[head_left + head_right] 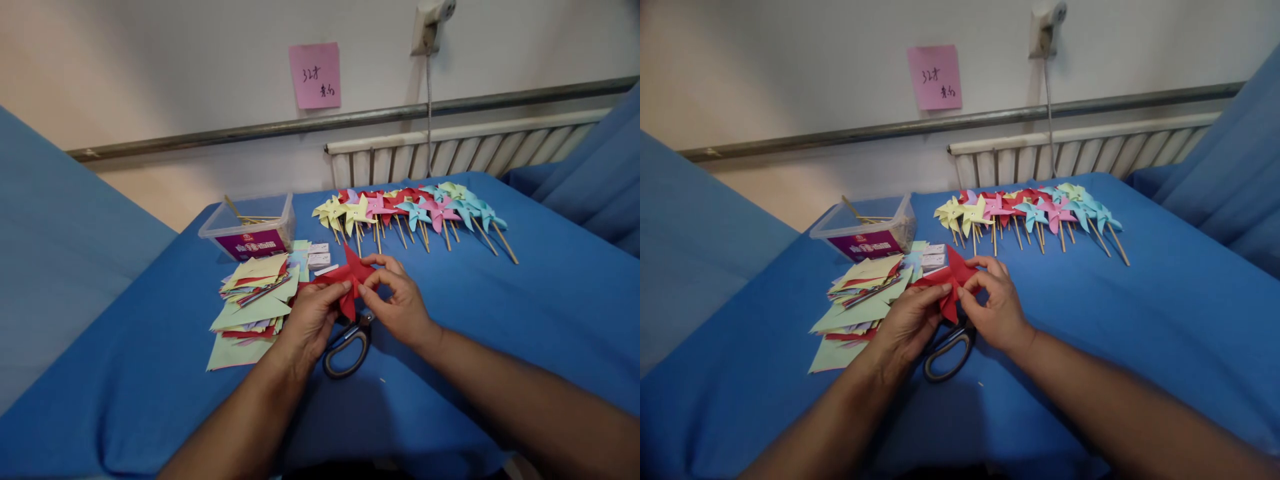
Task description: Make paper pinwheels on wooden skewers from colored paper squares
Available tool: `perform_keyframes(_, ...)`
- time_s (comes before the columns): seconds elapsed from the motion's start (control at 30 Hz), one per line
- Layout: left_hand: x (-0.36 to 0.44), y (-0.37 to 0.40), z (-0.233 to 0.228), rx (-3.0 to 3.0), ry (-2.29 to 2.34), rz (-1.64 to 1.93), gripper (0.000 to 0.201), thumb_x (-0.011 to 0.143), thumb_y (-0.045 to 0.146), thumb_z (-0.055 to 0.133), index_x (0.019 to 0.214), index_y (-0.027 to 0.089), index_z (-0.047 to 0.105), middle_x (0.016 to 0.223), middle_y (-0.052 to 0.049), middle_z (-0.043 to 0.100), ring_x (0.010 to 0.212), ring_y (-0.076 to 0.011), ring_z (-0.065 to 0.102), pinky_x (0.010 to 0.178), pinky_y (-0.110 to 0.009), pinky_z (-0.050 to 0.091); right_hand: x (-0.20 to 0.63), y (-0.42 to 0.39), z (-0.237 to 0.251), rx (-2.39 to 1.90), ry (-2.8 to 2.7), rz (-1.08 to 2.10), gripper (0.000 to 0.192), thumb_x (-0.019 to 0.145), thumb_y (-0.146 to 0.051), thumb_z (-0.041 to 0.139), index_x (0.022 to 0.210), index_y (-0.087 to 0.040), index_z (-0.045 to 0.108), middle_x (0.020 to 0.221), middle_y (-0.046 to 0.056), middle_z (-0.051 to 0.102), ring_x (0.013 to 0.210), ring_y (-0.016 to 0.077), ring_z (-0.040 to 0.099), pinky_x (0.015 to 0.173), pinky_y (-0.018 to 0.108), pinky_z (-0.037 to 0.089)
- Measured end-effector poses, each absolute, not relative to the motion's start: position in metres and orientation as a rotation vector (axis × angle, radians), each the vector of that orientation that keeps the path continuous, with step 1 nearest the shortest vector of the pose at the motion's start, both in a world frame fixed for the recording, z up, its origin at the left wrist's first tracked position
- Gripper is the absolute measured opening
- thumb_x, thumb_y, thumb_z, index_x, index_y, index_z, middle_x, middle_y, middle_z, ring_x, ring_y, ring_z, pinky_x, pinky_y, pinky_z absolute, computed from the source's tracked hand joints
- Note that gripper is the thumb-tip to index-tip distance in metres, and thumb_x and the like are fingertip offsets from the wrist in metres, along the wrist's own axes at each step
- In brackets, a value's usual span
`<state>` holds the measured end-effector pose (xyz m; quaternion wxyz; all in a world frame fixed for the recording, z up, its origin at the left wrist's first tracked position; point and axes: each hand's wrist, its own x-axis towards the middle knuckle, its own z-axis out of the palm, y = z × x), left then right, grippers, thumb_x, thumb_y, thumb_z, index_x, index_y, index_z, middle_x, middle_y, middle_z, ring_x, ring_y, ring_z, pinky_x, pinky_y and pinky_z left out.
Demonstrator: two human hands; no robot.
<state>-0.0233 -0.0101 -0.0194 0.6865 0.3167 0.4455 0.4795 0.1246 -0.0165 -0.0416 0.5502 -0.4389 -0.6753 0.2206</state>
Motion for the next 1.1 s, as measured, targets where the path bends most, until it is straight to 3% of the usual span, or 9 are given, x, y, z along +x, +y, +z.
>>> perform_keyframes(1.1, -0.0212, -0.0108, -0.0172, 0.736, 1.013, 1.039, 0.019, 0.062, 0.018, 0.076, 0.078, 0.01, 0.071, 0.068, -0.004, 0.067, 0.059, -0.0117, 0.058, 0.062, -0.024, 0.046, 0.1226, -0.0127, -0.051, -1.077, -1.539, 0.646, 0.014, 0.078, -0.02, 0.061, 0.065, -0.021, 0.058, 0.103, 0.007, 0.063, 0.102, 0.0225, 0.058, 0.09, 0.039, 0.043)
